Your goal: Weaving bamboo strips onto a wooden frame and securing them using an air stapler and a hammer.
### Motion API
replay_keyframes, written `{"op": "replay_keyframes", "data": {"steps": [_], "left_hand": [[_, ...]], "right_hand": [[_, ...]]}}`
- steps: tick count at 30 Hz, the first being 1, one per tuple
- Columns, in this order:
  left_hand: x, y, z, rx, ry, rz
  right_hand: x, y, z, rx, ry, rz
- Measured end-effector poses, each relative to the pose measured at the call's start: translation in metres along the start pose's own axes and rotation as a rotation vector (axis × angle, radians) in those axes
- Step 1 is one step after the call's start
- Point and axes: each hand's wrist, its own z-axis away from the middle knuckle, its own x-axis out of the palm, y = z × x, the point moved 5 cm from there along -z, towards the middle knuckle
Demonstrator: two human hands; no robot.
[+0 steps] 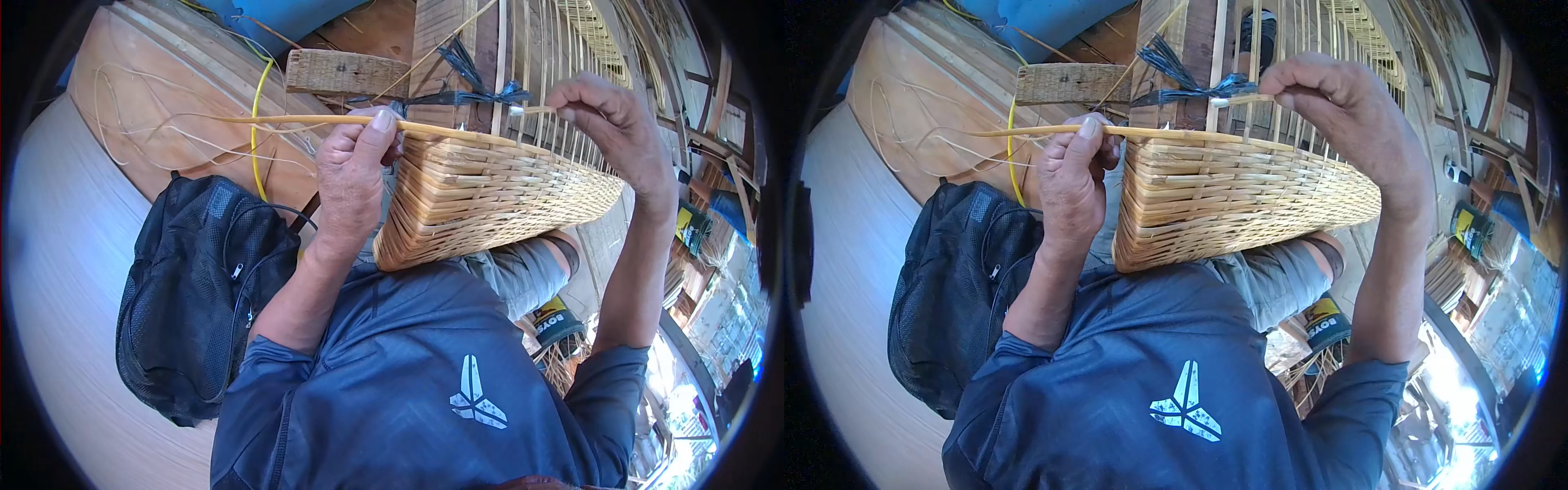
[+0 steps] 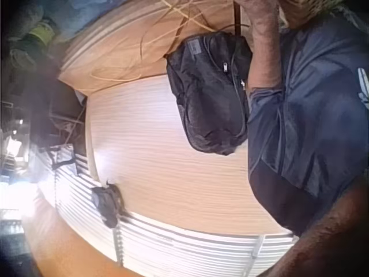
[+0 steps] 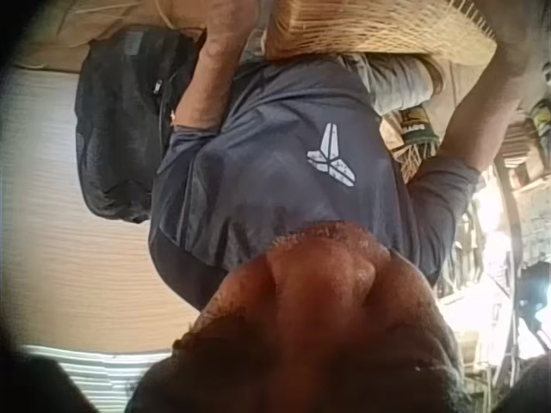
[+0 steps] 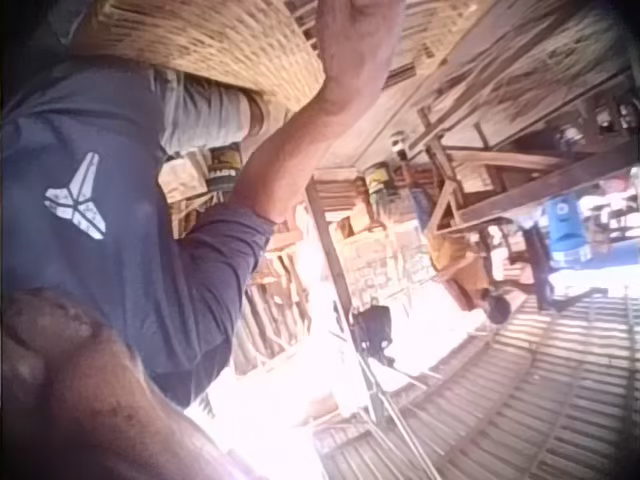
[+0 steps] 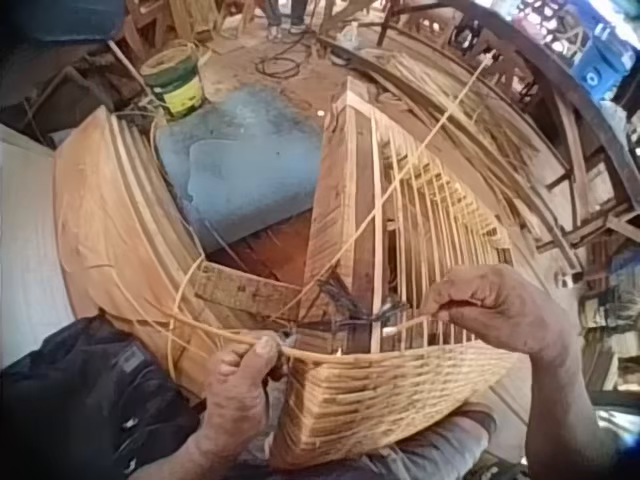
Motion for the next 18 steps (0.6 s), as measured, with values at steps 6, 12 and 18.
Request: {"op": "replay_keyframes", "data": {"steps": [6, 12, 18], "left_hand": [[-0.002, -0.012, -0.006, -0.030, 0.065, 0.022], [0.000, -0.025, -0.005, -0.097, 0.040, 0.200], [-0.005, -0.033, -0.004, -0.082, 0.123, 0.173]], "right_hand": [[0.010, 0.011, 0.040, 0.068, 0.280, -0.164], [0.042, -0.018, 0.032, 0.113, 0.503, -0.452], [0.072, -0.037, 0.005, -0.085, 0.560, -0.201]]}}
